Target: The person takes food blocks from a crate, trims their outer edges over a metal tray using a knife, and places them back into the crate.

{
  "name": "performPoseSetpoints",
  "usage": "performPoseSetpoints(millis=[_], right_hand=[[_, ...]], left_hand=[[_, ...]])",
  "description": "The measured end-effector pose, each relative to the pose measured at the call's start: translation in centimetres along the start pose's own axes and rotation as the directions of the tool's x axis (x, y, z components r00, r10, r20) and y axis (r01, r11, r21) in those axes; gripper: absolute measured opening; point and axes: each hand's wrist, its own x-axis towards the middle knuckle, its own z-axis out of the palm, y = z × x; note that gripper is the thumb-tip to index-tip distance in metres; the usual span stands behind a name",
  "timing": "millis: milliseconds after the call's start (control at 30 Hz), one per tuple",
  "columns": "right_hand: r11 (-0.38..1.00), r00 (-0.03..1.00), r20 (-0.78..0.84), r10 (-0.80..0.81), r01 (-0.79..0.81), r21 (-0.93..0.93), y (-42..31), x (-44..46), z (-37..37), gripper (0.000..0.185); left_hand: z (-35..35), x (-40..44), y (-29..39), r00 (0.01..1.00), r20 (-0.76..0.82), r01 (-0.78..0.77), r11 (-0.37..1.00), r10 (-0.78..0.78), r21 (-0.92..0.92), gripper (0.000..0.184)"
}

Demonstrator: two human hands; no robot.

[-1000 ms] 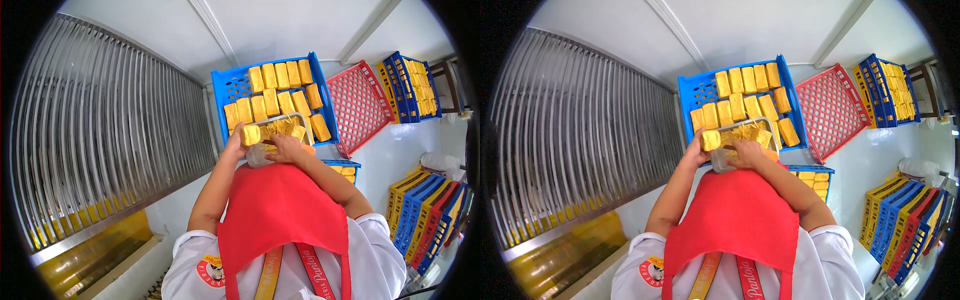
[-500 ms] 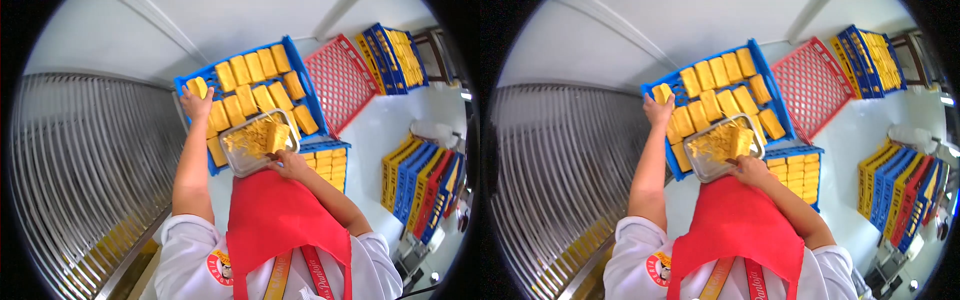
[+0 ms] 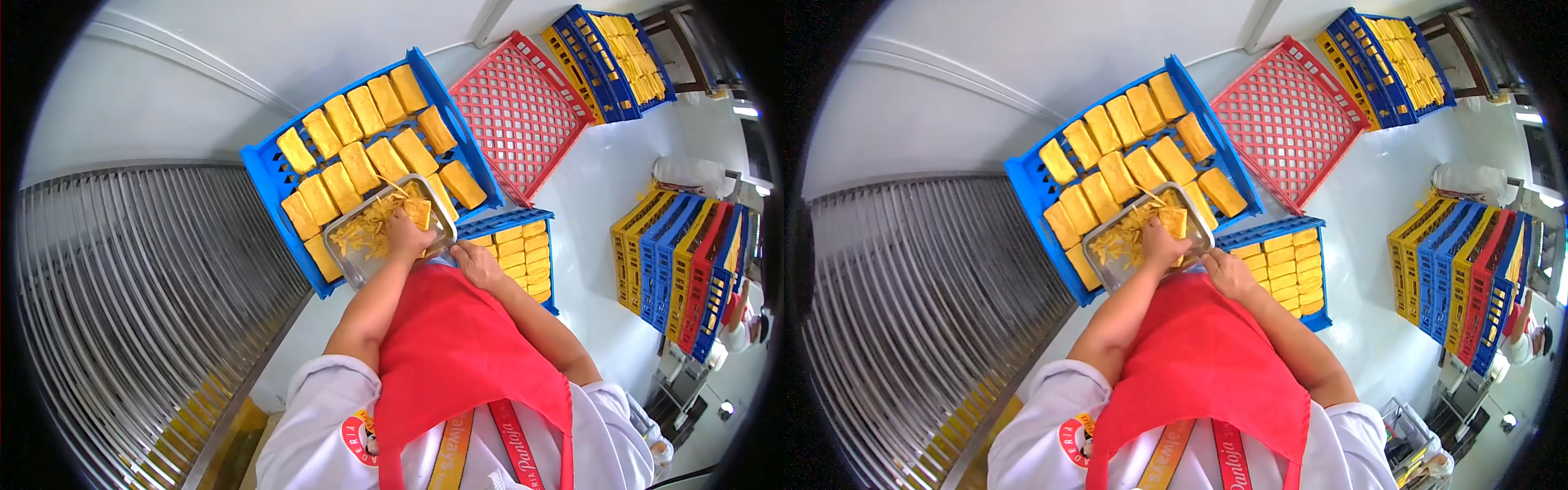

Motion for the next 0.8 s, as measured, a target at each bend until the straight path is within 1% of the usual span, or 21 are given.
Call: performPoseSetpoints(millis=[33, 67, 100, 133, 200, 233, 300, 333, 367, 400, 433, 467, 500, 567, 600, 633, 700, 733, 800], right_hand=[[1.000, 1.000, 0.000, -0.005, 0.005, -0.001, 0.2, 0.2, -0.2, 0.038], [0.996, 1.000, -0.006, 0.008, -0.009, -0.089, 0.5, 0.4, -0.4, 0.037], [0.984, 1.000, -0.012, 0.020, -0.022, -0.175, 0.5, 0.6, -0.6, 0.037], [0.985, 1.000, -0.010, 0.011, -0.012, -0.172, 0.4, 0.9, -1.0, 0.037], [0.985, 0.995, 0.040, 0.088, -0.081, -0.154, -0.8, 1.7, -2.0, 0.040], [0.986, 0.996, 0.052, 0.077, -0.068, -0.155, -1.4, 2.0, -2.1, 0.040], [0.951, 0.987, 0.059, -0.147, 0.157, -0.266, -3.2, 2.7, -2.3, 0.036], [0.930, 0.978, 0.158, -0.138, 0.183, -0.319, -4.3, 3.2, -2.6, 0.042], [0.925, 0.972, 0.177, -0.152, 0.203, -0.320, -5.6, 3.2, -2.6, 0.042], [0.854, 0.926, 0.220, -0.308, 0.371, -0.365, -7.1, 3.1, -2.5, 0.049], [0.750, 0.849, 0.268, -0.455, 0.527, -0.398, -8.8, 3.0, -2.5, 0.056], [0.713, 0.818, 0.325, -0.475, 0.574, -0.403, -10.9, 2.7, -2.5, 0.068], [0.698, 0.802, 0.340, -0.491, 0.595, -0.397, -12.1, 2.8, -2.1, 0.068], [0.601, 0.747, 0.419, -0.517, 0.665, -0.444, -14.0, 2.9, -1.4, 0.065], [0.569, 0.723, 0.443, -0.530, 0.691, -0.446, -14.8, 2.9, -1.1, 0.067], [0.555, 0.711, 0.452, -0.539, 0.703, -0.444, -15.4, 3.0, -0.7, 0.067], [0.484, 0.693, 0.438, -0.572, 0.717, -0.502, -16.4, 3.1, -0.1, 0.068], [0.472, 0.684, 0.444, -0.579, 0.725, -0.501, -17.0, 3.0, 0.0, 0.068], [0.410, 0.667, 0.494, -0.557, 0.738, -0.535, -18.5, 2.5, -0.1, 0.061]], left_hand=[[-0.2, 0.1, -0.8, 1.000, -0.006, 0.000, 1.000, 0.000, 0.000, 0.088], [-1.4, 0.0, -0.9, 0.998, 0.069, -0.005, 0.999, 0.002, 0.036, 0.084], [-3.0, -0.4, -1.0, 0.995, 0.101, -0.006, 0.998, 0.000, 0.057, 0.082], [-4.7, -0.8, -1.1, 0.991, 0.133, -0.008, 0.997, -0.003, 0.078, 0.080], [-9.1, -2.6, -0.8, 0.974, 0.170, -0.196, 0.935, 0.151, 0.296, 0.070], [-11.3, -3.4, -0.7, 0.978, 0.159, -0.181, 0.937, 0.139, 0.300, 0.070], [-15.1, -4.9, -1.0, 0.897, 0.222, -0.440, 0.825, 0.383, 0.354, 0.069], [-16.1, -5.4, -1.7, 0.880, 0.239, -0.473, 0.801, 0.411, 0.368, 0.066], [-17.3, -6.0, -1.7, 0.891, 0.223, -0.452, 0.810, 0.395, 0.373, 0.066], [-18.9, -6.7, -1.2, 0.869, 0.251, -0.495, 0.759, 0.426, 0.423, 0.061], [-20.2, -7.3, -0.9, 0.846, 0.280, -0.534, 0.703, 0.454, 0.470, 0.056], [-21.1, -7.8, -1.0, 0.844, 0.265, -0.537, 0.724, 0.467, 0.433, 0.052], [-22.0, -8.2, -1.0, 0.856, 0.245, -0.516, 0.733, 0.454, 0.443, 0.052], [-23.6, -8.9, -0.6, 0.835, 0.222, -0.545, 0.701, 0.504, 0.460, 0.050], [-24.2, -9.2, -0.4, 0.835, 0.195, -0.539, 0.695, 0.515, 0.476, 0.047], [-24.9, -9.5, -0.2, 0.842, 0.178, -0.526, 0.700, 0.509, 0.482, 0.047], [-26.2, -10.2, 0.2, 0.821, 0.197, -0.549, 0.648, 0.535, 0.527, 0.041], [-26.5, -10.5, 0.3, 0.826, 0.184, -0.539, 0.653, 0.533, 0.532, 0.041], [-27.0, -10.9, 0.4, 0.815, 0.163, -0.550, 0.654, 0.556, 0.519, 0.036]])
